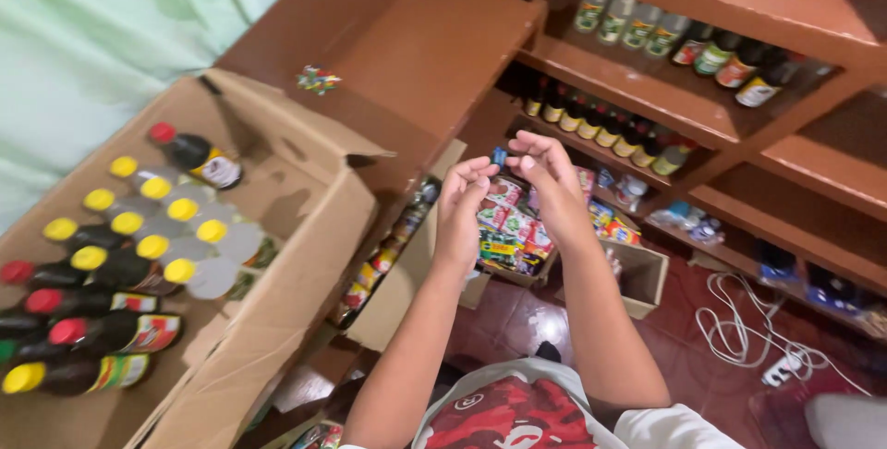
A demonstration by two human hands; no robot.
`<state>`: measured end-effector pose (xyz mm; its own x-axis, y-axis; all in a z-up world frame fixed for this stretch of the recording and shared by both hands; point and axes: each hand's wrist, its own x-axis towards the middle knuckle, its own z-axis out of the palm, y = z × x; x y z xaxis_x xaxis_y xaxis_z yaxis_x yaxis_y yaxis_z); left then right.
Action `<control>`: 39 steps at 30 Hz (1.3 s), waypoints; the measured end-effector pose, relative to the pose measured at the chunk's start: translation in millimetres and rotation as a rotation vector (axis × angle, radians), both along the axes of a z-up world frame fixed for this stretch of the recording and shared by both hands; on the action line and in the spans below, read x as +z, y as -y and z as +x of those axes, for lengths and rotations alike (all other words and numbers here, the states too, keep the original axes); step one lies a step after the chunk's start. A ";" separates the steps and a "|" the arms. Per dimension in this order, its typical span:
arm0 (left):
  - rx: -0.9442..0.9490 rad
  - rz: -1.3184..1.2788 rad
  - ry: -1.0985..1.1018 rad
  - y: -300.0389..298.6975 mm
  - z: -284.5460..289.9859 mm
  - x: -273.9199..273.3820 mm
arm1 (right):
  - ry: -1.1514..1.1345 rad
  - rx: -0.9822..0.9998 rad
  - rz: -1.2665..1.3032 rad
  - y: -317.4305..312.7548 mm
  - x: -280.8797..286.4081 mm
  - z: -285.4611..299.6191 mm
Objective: Moving condiment bottles from a cardboard box and arranging them onto wooden shelves.
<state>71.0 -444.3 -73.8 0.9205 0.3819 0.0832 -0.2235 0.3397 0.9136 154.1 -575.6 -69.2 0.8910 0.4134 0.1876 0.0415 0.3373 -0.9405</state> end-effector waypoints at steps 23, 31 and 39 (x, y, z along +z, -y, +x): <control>-0.182 -0.083 -0.178 230.6 125.2 -94.7 | -0.156 -0.134 -0.180 237.8 -93.1 63.0; -0.269 -0.048 -0.262 262.4 140.7 -126.5 | -0.265 -0.193 -0.162 269.3 -119.7 67.0; -0.380 0.019 -0.220 291.5 179.4 -136.3 | -0.181 -0.309 -0.205 277.9 -121.7 88.8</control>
<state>250.4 -735.8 -210.1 0.9919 0.0133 -0.1266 0.1144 0.3430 0.9324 242.9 -853.5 -190.9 0.9901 0.1337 -0.0417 -0.0605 0.1402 -0.9883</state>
